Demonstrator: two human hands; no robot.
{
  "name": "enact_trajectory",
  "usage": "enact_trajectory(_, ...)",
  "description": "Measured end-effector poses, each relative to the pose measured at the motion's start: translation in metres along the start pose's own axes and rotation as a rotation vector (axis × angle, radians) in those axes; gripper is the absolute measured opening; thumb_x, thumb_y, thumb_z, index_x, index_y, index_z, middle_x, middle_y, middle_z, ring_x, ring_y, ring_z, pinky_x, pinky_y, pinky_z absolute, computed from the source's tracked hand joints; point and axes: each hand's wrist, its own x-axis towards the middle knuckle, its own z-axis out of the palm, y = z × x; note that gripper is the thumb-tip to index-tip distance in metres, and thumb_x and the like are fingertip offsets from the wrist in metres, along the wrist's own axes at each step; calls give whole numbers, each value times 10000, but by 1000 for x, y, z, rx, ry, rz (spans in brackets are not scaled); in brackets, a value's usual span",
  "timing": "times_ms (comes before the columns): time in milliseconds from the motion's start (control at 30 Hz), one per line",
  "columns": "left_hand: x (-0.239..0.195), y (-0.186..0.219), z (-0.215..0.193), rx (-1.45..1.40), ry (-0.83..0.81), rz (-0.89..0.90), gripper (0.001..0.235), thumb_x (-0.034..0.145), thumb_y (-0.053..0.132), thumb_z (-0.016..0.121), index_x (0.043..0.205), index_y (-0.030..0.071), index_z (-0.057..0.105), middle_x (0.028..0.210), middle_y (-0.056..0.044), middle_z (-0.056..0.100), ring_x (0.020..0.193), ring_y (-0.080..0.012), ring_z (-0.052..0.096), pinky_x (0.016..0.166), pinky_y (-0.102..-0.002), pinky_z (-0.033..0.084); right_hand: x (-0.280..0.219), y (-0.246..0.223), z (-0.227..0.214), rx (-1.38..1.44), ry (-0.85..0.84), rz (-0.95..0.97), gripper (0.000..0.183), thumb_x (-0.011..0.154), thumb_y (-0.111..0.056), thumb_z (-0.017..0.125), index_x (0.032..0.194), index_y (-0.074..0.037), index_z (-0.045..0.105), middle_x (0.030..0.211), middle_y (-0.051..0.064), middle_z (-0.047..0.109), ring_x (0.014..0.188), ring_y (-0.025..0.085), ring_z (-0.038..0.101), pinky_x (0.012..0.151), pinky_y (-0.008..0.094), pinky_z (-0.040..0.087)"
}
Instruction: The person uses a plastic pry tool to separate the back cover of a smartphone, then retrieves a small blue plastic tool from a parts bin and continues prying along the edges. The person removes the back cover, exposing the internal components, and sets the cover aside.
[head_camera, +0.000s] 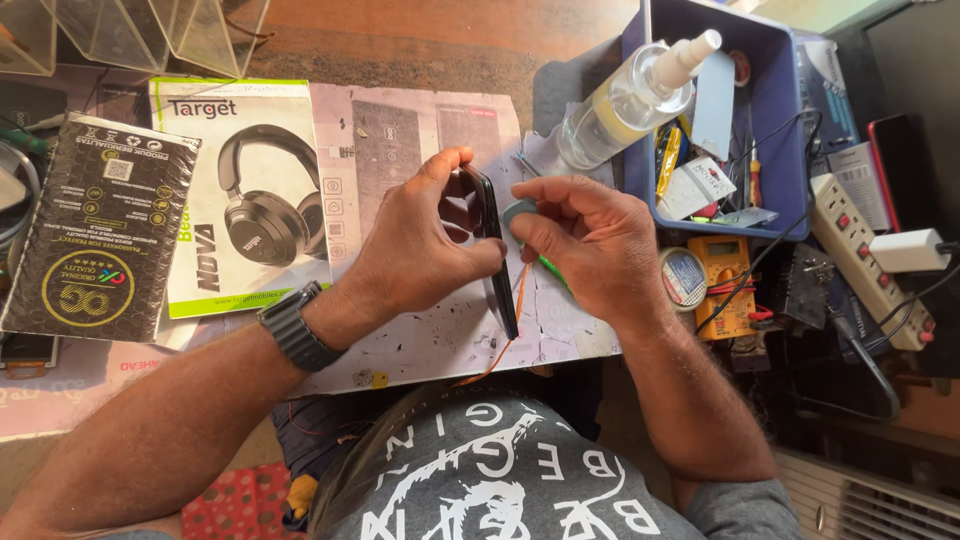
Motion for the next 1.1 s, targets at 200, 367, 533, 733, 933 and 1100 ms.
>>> enact_trajectory(200, -3, 13, -6, 24, 21, -48, 859, 660, 217, 792, 1380, -112, 458, 1000, -128, 722, 834, -163, 748, 717, -275, 630, 7, -5, 10, 6, 19, 4, 235, 911, 5, 762, 1132, 28, 686, 874, 54, 721, 713, 78, 685, 625, 202, 568)
enact_trajectory(367, -4, 13, -7, 17, 31, -16, 848, 661, 221, 798, 1366, -117, 470, 1014, -134, 719, 844, -164, 750, 725, -276, 627, 4, -3, 8, 13, 80, -78, 211, 926, 27, 745, 1124, 38, 674, 895, 65, 723, 727, 88, 697, 654, 209, 585)
enact_trajectory(533, -3, 9, -6, 3, 21, -16, 841, 661, 209, 786, 1374, -99, 464, 1019, -123, 716, 849, -167, 743, 725, -277, 632, 7, 5, 10, 215, 48, -27, 205, 929, 32, 730, 1126, 39, 674, 914, 75, 712, 746, 104, 685, 673, 230, 583)
enact_trajectory(733, 2, -8, -3, -39, -20, 31, 847, 696, 173, 820, 1414, -63, 437, 1128, -121, 679, 982, -174, 721, 835, -292, 622, 6, 18, 18, 383, 70, -44, 219, 932, 42, 724, 1141, 45, 658, 922, 86, 709, 784, 123, 693, 689, 253, 589)
enact_trajectory(933, 3, -11, 0, -103, -41, -13, 844, 707, 165, 812, 1414, -46, 403, 1133, -108, 630, 988, -161, 705, 820, -297, 641, 0, 12, 20, 190, 80, -72, 215, 947, 29, 727, 1150, 40, 658, 906, 62, 696, 757, 98, 681, 679, 228, 584)
enact_trajectory(1100, -1, -3, 0, -78, -18, -13, 851, 704, 191, 808, 1406, -57, 397, 1115, -121, 630, 963, -164, 705, 791, -295, 655, -1, 1, 21, 162, 81, -64, 213, 942, 21, 734, 1143, 35, 666, 900, 54, 696, 751, 82, 675, 661, 211, 576)
